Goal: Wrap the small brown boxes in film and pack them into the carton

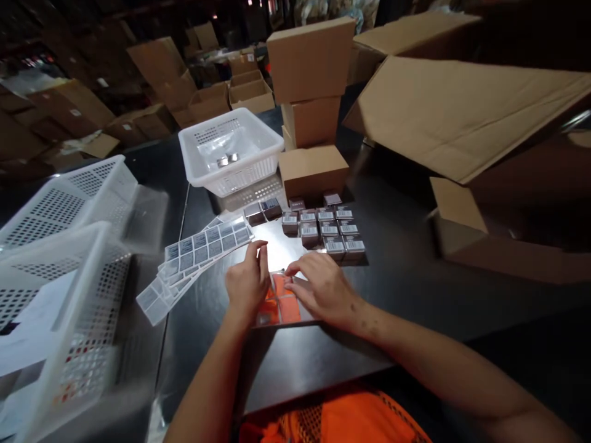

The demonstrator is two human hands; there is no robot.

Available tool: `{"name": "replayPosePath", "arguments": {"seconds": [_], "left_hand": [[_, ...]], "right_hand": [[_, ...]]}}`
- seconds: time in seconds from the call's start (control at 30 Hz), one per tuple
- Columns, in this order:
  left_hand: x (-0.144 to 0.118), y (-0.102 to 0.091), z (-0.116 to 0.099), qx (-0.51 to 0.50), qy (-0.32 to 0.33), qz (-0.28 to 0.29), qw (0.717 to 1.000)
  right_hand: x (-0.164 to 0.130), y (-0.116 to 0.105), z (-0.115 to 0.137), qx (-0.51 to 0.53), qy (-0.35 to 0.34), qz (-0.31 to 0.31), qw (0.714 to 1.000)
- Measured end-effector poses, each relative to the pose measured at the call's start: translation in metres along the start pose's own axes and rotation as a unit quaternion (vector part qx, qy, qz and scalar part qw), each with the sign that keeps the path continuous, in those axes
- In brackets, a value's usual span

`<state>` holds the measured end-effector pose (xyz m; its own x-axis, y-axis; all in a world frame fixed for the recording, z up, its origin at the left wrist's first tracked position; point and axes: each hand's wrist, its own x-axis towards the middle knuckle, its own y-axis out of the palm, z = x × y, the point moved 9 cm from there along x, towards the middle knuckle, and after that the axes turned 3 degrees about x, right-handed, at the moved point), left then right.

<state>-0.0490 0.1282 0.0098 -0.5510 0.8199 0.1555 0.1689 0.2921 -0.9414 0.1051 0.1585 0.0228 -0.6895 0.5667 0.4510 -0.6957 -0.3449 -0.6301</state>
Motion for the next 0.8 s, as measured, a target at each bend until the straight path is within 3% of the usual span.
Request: {"name": "replayPosePath", "arguments": {"seconds": [0.13,0.27,0.37,0.47,0.57,0.67,0.8], "left_hand": [[-0.003,-0.001,-0.004,-0.029,0.008,-0.004,1.0],[-0.006,-0.002,-0.006,-0.03,0.015,-0.016,0.999],[-0.005,0.0,-0.004,-0.005,0.008,-0.011,1.0],[-0.001,0.003,-0.002,0.043,0.002,0.01,0.999],[0.004,0.005,0.004,0.101,-0.007,0.042,0.994],[0.007,0.009,0.009,0.133,-0.012,0.087,0.987],[0.005,0.016,0.005,0.07,-0.009,0.127,0.989]], "right_hand": [[0.001,0.0,-0.021,0.091,0.108,-0.008,0.99],[0.0,0.003,-0.027,0.125,0.136,-0.013,0.983],[-0.001,0.003,-0.018,0.107,0.1,-0.018,0.989],[0.001,-0.003,0.004,0.093,0.002,0.01,0.996],[0.006,-0.027,0.015,0.097,-0.084,-0.004,0.992],[0.016,-0.052,-0.01,-0.066,-0.044,-0.081,0.994],[0.024,-0.027,-0.039,-0.309,-0.03,-0.016,0.951]]}}
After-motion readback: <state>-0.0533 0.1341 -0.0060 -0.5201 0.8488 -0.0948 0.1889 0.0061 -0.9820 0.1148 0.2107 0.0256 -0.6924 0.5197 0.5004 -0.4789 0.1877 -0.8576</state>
